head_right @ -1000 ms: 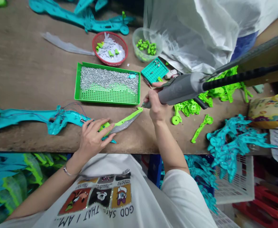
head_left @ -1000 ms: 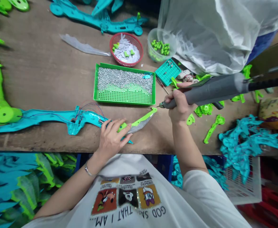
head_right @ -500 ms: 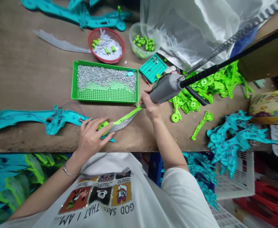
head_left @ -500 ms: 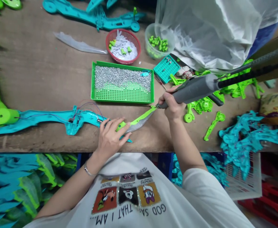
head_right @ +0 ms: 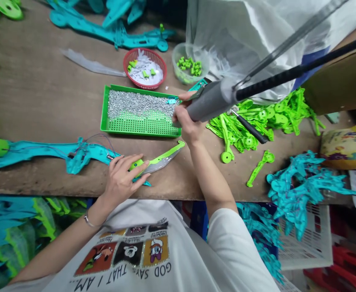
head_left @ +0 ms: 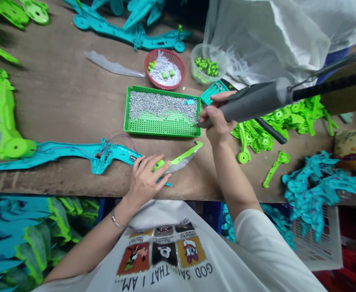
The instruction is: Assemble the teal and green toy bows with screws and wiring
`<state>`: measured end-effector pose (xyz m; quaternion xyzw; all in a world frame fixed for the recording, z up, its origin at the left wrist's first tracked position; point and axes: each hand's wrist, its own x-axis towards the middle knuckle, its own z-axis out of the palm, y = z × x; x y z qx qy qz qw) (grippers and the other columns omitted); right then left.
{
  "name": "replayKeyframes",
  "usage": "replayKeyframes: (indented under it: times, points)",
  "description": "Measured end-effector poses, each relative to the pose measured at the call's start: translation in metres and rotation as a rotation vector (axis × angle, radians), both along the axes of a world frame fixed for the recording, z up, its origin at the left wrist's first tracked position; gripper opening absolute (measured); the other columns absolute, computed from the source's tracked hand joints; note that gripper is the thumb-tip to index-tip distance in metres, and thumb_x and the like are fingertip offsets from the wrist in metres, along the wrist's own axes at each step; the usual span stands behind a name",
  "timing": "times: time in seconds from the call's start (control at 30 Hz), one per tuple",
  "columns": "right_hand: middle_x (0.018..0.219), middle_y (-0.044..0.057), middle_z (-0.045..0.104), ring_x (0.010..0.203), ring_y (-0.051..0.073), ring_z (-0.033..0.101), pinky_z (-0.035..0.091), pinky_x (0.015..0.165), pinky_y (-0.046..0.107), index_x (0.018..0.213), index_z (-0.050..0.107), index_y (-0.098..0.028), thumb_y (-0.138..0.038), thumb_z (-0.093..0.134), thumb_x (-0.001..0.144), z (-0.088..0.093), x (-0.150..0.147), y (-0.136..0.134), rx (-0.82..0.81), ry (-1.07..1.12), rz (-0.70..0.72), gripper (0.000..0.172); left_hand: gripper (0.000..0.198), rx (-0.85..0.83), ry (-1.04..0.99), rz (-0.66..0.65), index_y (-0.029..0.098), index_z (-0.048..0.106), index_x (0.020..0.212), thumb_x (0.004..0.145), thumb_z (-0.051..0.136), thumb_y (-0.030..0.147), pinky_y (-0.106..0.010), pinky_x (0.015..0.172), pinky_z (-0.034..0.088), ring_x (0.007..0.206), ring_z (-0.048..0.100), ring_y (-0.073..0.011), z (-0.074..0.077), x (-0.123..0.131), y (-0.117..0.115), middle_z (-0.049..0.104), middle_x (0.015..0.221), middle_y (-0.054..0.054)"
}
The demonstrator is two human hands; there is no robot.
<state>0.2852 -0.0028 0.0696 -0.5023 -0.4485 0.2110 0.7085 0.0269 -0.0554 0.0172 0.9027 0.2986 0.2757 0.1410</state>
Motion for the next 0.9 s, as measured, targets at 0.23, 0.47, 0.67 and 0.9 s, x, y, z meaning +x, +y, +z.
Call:
replayKeyframes:
  times: [0.23, 0.47, 0.67, 0.9]
  points:
    - [0.054, -0.01, 0.045, 0.042, 0.01, 0.05, 0.044, 0.048, 0.027, 0.096, 0.055, -0.028, -0.059, 0.068, 0.08, -0.031, -0.01, 0.045, 0.004, -0.033, -0.162, 0.037, 0.024, -0.012, -0.015, 0.002, 0.023, 0.074, 0.114, 0.091, 0.071, 0.029, -0.046, 0.101, 0.044, 0.11, 0.068, -0.0267, 0.001, 0.001, -0.001, 0.072, 0.125, -0.012]
    - [0.053, -0.011, 0.044, 0.043, 0.01, 0.049, 0.042, 0.048, 0.027, 0.096, 0.055, -0.028, -0.06, 0.065, 0.082, -0.04, -0.003, 0.049, -0.057, -0.069, -0.166, 0.036, 0.024, -0.025, -0.019, 0.005, 0.023, 0.074, 0.115, 0.091, 0.071, 0.029, -0.048, 0.102, 0.044, 0.111, 0.068, -0.0272, 0.0, 0.001, -0.001, 0.072, 0.126, -0.012]
    - [0.053, -0.01, 0.045, 0.041, 0.01, 0.048, 0.041, 0.047, 0.028, 0.092, 0.054, -0.028, -0.061, 0.066, 0.079, -0.038, -0.006, 0.053, -0.06, -0.065, -0.125, 0.038, 0.024, -0.029, -0.02, 0.007, 0.022, 0.073, 0.115, 0.092, 0.07, 0.03, -0.048, 0.102, 0.044, 0.111, 0.068, -0.0273, 0.001, 0.001, -0.001, 0.073, 0.125, -0.012]
    - [0.052, -0.011, 0.047, 0.043, 0.01, 0.051, 0.045, 0.049, 0.027, 0.092, 0.056, -0.027, -0.053, 0.068, 0.08, -0.032, -0.009, 0.052, -0.095, -0.095, -0.161, 0.031, 0.025, -0.029, -0.025, 0.007, 0.024, 0.073, 0.116, 0.093, 0.07, 0.031, -0.048, 0.102, 0.044, 0.112, 0.067, -0.0269, -0.001, 0.0, -0.001, 0.072, 0.127, -0.011]
